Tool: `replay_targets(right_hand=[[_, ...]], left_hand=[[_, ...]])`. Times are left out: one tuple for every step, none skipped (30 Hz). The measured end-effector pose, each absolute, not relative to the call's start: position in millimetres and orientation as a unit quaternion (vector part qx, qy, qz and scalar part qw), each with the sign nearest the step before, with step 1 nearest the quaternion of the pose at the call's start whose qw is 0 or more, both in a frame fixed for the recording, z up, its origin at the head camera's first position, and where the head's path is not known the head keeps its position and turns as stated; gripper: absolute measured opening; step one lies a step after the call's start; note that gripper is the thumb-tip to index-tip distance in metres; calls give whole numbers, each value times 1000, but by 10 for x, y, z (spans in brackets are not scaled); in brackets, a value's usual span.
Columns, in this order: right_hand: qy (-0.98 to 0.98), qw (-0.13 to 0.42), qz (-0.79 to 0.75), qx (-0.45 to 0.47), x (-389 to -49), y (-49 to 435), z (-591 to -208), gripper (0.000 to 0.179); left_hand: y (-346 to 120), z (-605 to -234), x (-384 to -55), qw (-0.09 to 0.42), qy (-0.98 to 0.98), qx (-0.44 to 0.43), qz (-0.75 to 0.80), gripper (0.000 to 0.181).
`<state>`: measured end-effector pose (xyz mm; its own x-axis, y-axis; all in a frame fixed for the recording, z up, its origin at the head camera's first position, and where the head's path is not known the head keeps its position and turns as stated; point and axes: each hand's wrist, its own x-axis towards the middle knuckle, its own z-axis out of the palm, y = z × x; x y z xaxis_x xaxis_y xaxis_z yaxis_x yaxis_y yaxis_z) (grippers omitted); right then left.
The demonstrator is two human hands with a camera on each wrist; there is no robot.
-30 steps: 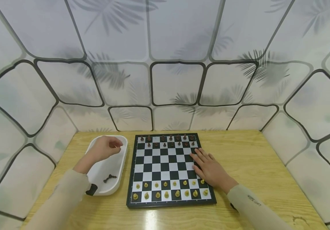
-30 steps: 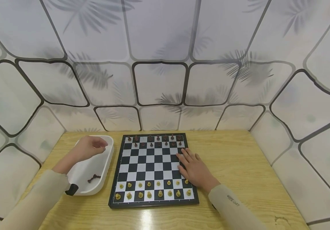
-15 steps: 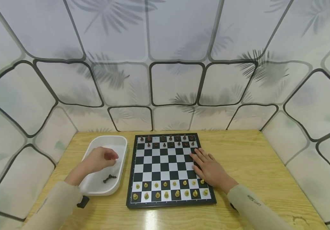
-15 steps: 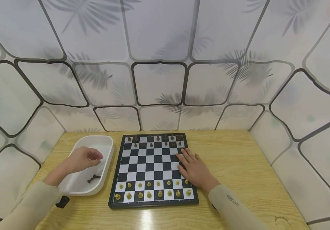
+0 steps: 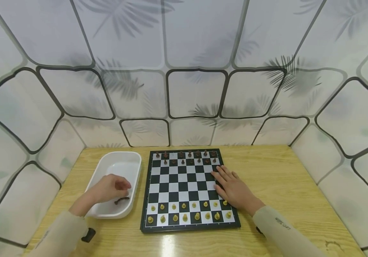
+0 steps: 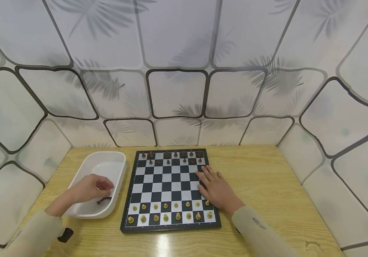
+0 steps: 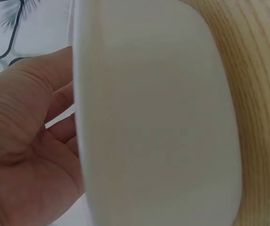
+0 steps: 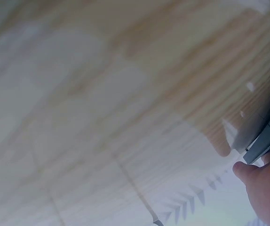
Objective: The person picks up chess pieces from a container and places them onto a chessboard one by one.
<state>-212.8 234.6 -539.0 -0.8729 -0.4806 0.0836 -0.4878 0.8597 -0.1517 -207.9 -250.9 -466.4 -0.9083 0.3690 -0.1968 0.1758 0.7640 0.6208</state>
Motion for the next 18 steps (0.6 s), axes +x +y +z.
replay_targets(right_hand=[[-964, 22, 84, 252, -2128, 2345, -5391, 59], [-964, 20, 85, 251, -2130, 2345, -5395, 59], [-964, 18, 86, 249, -2132, 2347, -5399, 59], [-965, 16, 86, 248, -2137, 2347, -5405, 60], [-965, 15, 85, 248, -2141, 2349, -5413, 60], [-965, 14, 84, 247, -2144, 2349, -5419, 60], [-966, 14, 83, 246, -2146, 2351, -5423, 60], [-966, 13, 83, 245, -2148, 2352, -5426, 60], [-966, 14, 83, 245, -2148, 2353, -5428, 60], [-966, 15, 83, 246, -2146, 2353, -5427, 60], [-966, 16, 83, 246, -2144, 2352, -5423, 60], [-966, 16, 83, 246, -2143, 2350, -5417, 60], [-966, 15, 83, 246, -2143, 2351, -5414, 60], [-965, 15, 82, 247, -2141, 2352, -5410, 60], [-965, 16, 83, 248, -2141, 2354, -5407, 60], [-965, 17, 82, 249, -2140, 2355, -5406, 60], [-965, 16, 81, 249, -2140, 2356, -5404, 60], [-965, 15, 81, 249, -2141, 2358, -5404, 60]], left_hand=[[-2515, -4669, -2072, 161, 924, 149, 313, 19], [-2524, -4680, -2067, 165, 922, 152, 315, 21], [-2533, -4692, -2065, 168, 920, 155, 317, 23], [-2543, -4704, -2062, 170, 918, 160, 320, 25], [-2552, -4719, -2060, 171, 918, 163, 319, 26], [-2561, -4734, -2057, 171, 916, 171, 320, 26], [-2567, -4749, -2055, 172, 915, 175, 320, 26], [-2572, -4764, -2053, 173, 914, 179, 321, 26], [-2575, -4774, -2051, 174, 913, 182, 320, 26], [-2576, -4782, -2048, 174, 913, 184, 320, 25], [-2577, -4788, -2045, 174, 913, 186, 318, 25], [-2575, -4790, -2042, 174, 913, 185, 318, 25], [-2574, -4791, -2040, 175, 914, 184, 317, 24], [-2571, -4790, -2038, 176, 915, 180, 316, 24], [-2568, -4791, -2037, 178, 916, 176, 314, 23], [-2566, -4790, -2036, 179, 917, 171, 312, 22], [-2565, -4790, -2035, 181, 918, 167, 311, 22], [-2564, -4791, -2036, 182, 919, 164, 309, 21]])
